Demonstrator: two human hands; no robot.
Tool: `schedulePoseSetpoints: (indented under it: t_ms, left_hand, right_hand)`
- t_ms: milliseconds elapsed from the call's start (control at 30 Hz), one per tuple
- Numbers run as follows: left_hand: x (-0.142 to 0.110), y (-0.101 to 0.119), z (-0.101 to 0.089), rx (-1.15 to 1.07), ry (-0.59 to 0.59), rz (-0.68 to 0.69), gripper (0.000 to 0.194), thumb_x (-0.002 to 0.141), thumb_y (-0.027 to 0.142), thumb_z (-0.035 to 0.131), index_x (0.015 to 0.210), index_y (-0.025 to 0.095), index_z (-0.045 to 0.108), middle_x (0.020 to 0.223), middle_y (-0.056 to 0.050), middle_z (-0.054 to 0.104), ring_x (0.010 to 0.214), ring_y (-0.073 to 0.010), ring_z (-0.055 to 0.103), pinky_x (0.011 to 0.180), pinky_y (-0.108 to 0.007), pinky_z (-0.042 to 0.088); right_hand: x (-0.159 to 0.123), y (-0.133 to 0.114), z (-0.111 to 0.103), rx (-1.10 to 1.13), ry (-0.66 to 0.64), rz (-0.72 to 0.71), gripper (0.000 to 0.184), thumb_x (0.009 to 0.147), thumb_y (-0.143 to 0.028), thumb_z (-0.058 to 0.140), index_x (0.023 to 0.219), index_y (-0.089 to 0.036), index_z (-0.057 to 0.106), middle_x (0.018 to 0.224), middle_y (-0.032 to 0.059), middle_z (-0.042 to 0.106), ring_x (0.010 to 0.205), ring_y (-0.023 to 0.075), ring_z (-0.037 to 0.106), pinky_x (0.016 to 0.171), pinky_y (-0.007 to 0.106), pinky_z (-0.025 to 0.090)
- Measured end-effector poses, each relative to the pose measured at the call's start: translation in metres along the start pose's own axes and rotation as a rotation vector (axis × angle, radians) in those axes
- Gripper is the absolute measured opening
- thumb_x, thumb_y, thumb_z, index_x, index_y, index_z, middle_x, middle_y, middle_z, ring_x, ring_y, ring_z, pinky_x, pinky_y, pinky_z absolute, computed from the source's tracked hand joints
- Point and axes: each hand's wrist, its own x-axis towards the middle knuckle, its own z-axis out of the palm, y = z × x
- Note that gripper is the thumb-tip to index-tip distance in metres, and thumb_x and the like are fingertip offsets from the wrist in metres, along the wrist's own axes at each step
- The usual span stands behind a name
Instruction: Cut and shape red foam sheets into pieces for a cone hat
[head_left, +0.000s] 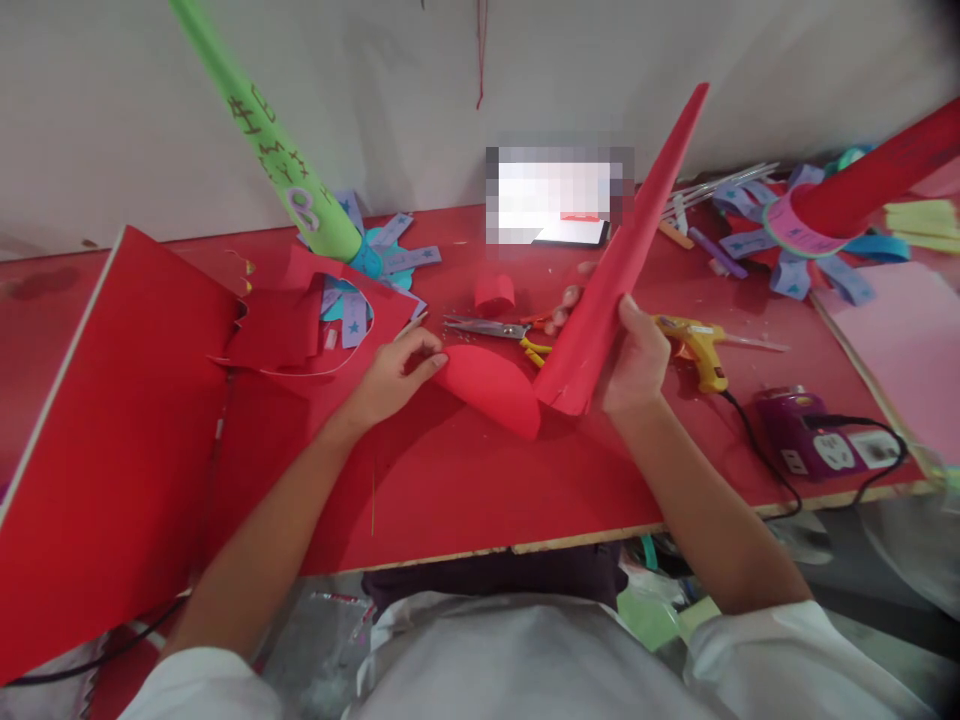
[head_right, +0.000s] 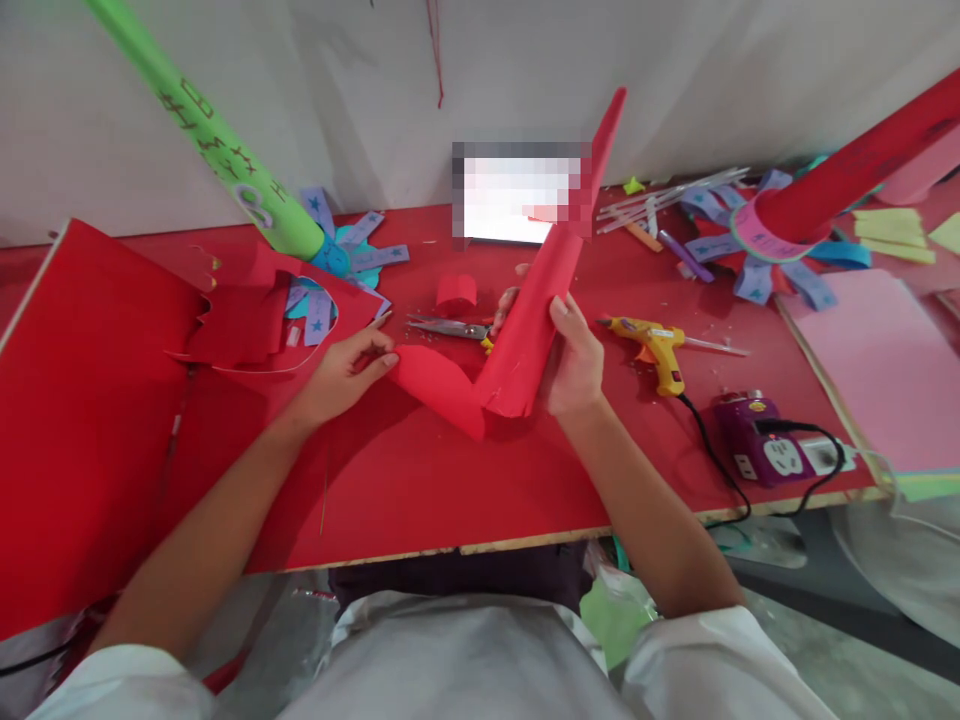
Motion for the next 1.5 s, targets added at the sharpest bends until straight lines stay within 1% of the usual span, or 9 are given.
schedulePoseSetpoints:
  t_ms: [100,200,367,500,700,933,1233,1367,1500]
  left_hand:
    - [-0.001,0.0,0.01,0.033,0.042,0.006,0.027,0.103,0.047,0.066,0.114,0.023,0.071,0.101,-0.005,0.075,0.098,-0.0218,0.071,0.108,-0.046,0.057]
    - [-0.001,0.003,0.014,0.117,-0.049,0.075,0.05,0.1,0.05,0.073,0.143,0.026,0.065,0.134,-0.011,0.075,0.129,-0.029,0.069,0.121,-0.051,0.051]
    - [-0.006,0.006,0.014,0.337,-0.137,0.118,0.064,0.098,0.046,0.077,0.157,0.032,0.056,0.159,-0.011,0.061,0.152,-0.0345,0.054,0.135,-0.058,0.031]
    - [-0.007,0.003,0.018,0.401,-0.14,0.119,0.057,0.099,0.044,0.076,0.153,0.03,0.061,0.153,-0.012,0.067,0.144,-0.0352,0.059,0.13,-0.059,0.035]
    - [-0.001,-0.003,0.023,0.364,-0.299,0.262,0.031,0.104,0.041,0.068,0.132,0.031,0.076,0.145,-0.008,0.074,0.14,-0.0319,0.063,0.124,-0.054,0.041]
    - [0.003,-0.003,0.033,0.449,-0.084,0.297,0.034,0.108,0.052,0.058,0.117,0.025,0.077,0.121,-0.01,0.075,0.114,-0.0321,0.066,0.103,-0.05,0.052]
    - [0.002,0.016,0.016,-0.131,0.093,0.15,0.042,0.114,0.054,0.044,0.139,0.03,0.067,0.137,-0.01,0.075,0.13,-0.0276,0.069,0.117,-0.053,0.052]
    - [-0.004,0.036,0.013,-0.436,0.03,0.211,0.057,0.107,0.068,0.051,0.153,0.036,0.059,0.156,-0.01,0.064,0.147,-0.0321,0.061,0.126,-0.058,0.049]
    - [-0.006,0.048,0.016,-0.471,-0.079,0.272,0.074,0.096,0.069,0.071,0.158,0.033,0.057,0.165,-0.013,0.057,0.156,-0.0377,0.052,0.13,-0.059,0.045]
  right_hand:
    - [0.002,-0.001,-0.004,-0.032,0.032,-0.025,0.05,0.092,-0.068,0.07,0.128,-0.034,0.072,0.121,0.0067,0.076,0.123,0.0357,0.073,0.096,0.056,0.068]
    - [0.002,-0.002,-0.007,-0.094,0.02,-0.068,0.05,0.093,-0.073,0.068,0.127,-0.037,0.071,0.127,0.0064,0.074,0.128,0.0362,0.071,0.1,0.056,0.066]
    - [0.0,-0.002,-0.002,-0.099,-0.033,-0.098,0.047,0.096,-0.067,0.067,0.131,-0.036,0.068,0.125,0.008,0.074,0.119,0.0318,0.073,0.101,0.053,0.064]
    - [-0.005,-0.002,0.007,-0.116,-0.085,-0.118,0.052,0.092,-0.066,0.075,0.133,-0.035,0.064,0.121,0.0082,0.074,0.12,0.0355,0.073,0.097,0.059,0.065]
    - [-0.021,0.012,0.02,-0.206,-0.264,-0.058,0.065,0.086,-0.068,0.083,0.137,-0.034,0.062,0.124,0.0103,0.075,0.125,0.0372,0.071,0.093,0.057,0.066]
    - [-0.031,0.035,0.038,-0.219,-0.433,0.016,0.052,0.09,-0.052,0.086,0.131,-0.027,0.064,0.133,0.0135,0.073,0.127,0.0343,0.071,0.107,0.056,0.062]
    - [-0.031,0.051,0.035,-0.23,-0.459,0.036,0.062,0.089,-0.055,0.086,0.139,-0.026,0.061,0.142,0.0155,0.07,0.13,0.0338,0.07,0.107,0.054,0.061]
    - [-0.032,0.054,0.039,-0.237,-0.448,-0.004,0.06,0.091,-0.053,0.085,0.14,-0.028,0.062,0.144,0.0138,0.069,0.131,0.0334,0.069,0.111,0.054,0.06]
    - [-0.033,0.06,0.04,-0.237,-0.511,-0.05,0.055,0.093,-0.047,0.085,0.14,-0.027,0.064,0.139,0.011,0.071,0.13,0.0307,0.07,0.115,0.051,0.057]
